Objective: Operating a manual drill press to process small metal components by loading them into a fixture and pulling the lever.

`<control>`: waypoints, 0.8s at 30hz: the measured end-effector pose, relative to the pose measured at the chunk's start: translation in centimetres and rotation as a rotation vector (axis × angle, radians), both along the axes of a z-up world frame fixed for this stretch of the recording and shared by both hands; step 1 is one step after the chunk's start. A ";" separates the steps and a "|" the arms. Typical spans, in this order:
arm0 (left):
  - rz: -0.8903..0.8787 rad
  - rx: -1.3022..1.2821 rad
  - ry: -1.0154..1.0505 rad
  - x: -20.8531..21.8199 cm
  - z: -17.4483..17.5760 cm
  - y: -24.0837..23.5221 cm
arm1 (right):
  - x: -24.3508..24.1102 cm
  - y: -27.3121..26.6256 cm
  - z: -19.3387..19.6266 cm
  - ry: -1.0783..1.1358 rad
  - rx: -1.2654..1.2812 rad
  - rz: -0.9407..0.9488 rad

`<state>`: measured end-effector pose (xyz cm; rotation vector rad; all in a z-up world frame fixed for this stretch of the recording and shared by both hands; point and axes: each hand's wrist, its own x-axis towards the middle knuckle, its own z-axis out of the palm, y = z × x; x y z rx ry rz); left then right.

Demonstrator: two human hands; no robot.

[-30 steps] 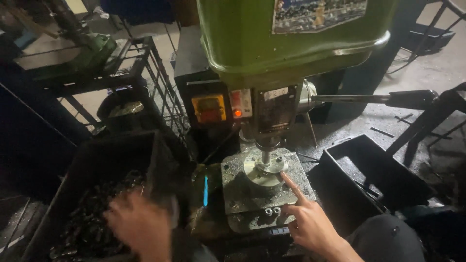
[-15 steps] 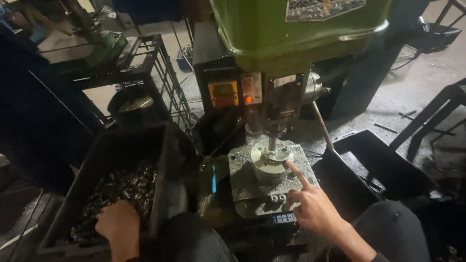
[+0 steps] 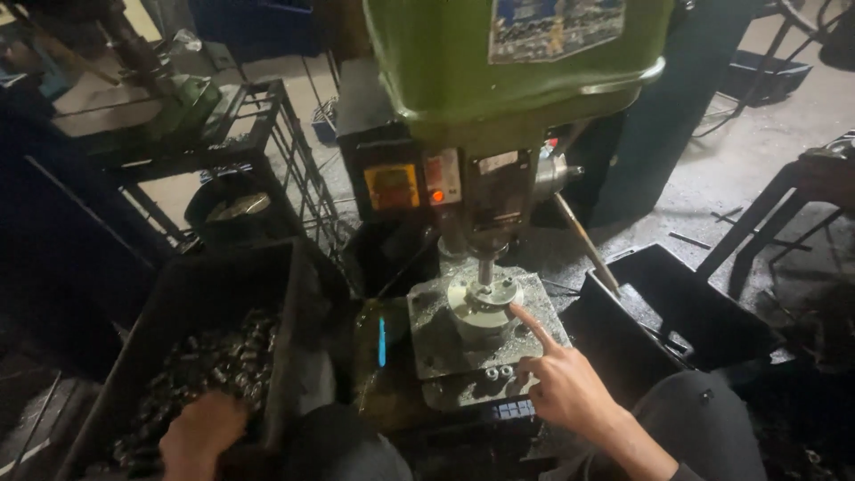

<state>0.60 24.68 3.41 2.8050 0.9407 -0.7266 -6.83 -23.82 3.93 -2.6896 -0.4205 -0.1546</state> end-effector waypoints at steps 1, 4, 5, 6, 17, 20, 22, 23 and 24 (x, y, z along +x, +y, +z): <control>-0.110 -0.054 0.067 0.3 -0.9 1.2 | 0.0 0.1 0.2 0.024 -0.018 -0.009; -0.387 -0.014 -0.132 0.5 -6.3 5.5 | 0.1 0.0 0.4 0.046 -0.022 -0.018; -0.383 -0.012 -0.125 0.2 -5.2 4.7 | 0.2 0.0 0.3 0.052 -0.019 -0.014; -0.344 -0.044 -0.099 -0.1 -4.3 4.0 | 0.3 0.0 0.2 0.020 -0.013 -0.002; -0.018 0.007 -0.013 -1.4 1.1 -1.9 | 0.0 -0.1 -0.5 0.029 0.035 0.023; 0.102 0.057 0.041 -1.4 3.6 -4.5 | -0.5 -0.2 -2.1 -0.009 0.127 0.034; 0.175 0.079 0.009 -1.7 4.0 -4.9 | -1.4 0.0 -4.1 -0.319 0.545 0.212; 0.179 0.081 0.007 -2.4 4.4 -5.3 | -2.0 -0.1 -4.9 -0.320 0.547 0.216; 0.174 0.119 -0.066 -3.0 4.7 -5.8 | -2.5 -0.3 -5.7 -0.208 0.646 0.279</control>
